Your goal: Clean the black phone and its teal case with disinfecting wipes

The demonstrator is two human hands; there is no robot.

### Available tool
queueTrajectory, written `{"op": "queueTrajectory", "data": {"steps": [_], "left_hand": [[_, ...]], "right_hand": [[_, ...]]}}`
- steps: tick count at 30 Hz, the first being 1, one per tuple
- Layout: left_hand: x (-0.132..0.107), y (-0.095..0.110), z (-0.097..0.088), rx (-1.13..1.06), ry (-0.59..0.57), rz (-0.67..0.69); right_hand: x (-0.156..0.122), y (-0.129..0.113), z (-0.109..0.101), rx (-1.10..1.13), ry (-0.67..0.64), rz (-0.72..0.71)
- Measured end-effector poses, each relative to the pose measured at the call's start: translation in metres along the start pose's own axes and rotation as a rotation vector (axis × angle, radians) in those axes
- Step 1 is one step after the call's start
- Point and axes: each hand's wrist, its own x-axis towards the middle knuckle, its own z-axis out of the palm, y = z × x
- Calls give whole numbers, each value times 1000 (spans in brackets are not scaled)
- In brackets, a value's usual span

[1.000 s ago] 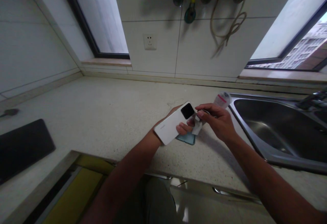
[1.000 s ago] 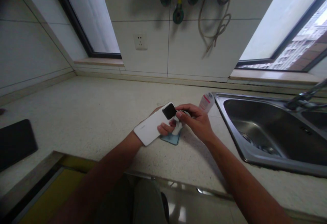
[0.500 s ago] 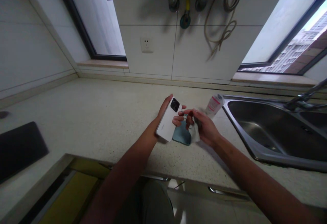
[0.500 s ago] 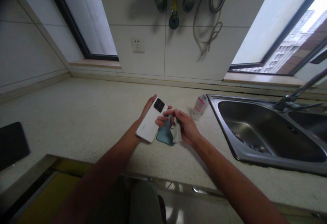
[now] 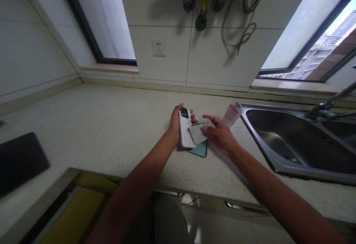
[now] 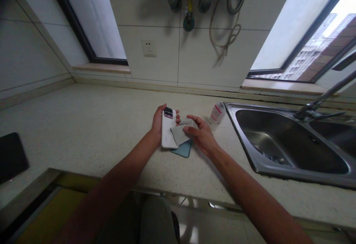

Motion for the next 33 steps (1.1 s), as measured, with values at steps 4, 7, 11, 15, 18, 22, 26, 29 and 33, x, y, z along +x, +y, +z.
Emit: {"op": "queueTrajectory", "data": {"steps": [4, 7, 11, 15, 18, 22, 26, 29, 33], "left_hand": [[-5, 6, 5, 61, 56, 14], [-11, 13, 10, 196, 143, -34], [-15, 19, 14, 333, 84, -296], [-13, 12, 9, 543, 254, -123], [-9, 3, 2, 730, 246, 65], [-6, -4, -4, 905, 174, 142], [-4, -8, -6, 974, 278, 207], [-2, -10, -8, 939, 243, 170], [3, -11, -12, 774, 94, 76]], "right_hand": [[11, 0, -17, -258, 184, -189], [15, -11, -34, -672, 259, -396], [13, -26, -47, -1257, 205, -397], [8, -28, -51, -1710, 147, -104], [3, -27, -48, -1850, 174, -21], [-4, -26, -36, -1714, 159, -412], [-7, -19, -23, -1504, 73, -441], [-6, -8, -19, -1559, 85, -210], [-5, 3, -15, -1641, 77, -78]]}}
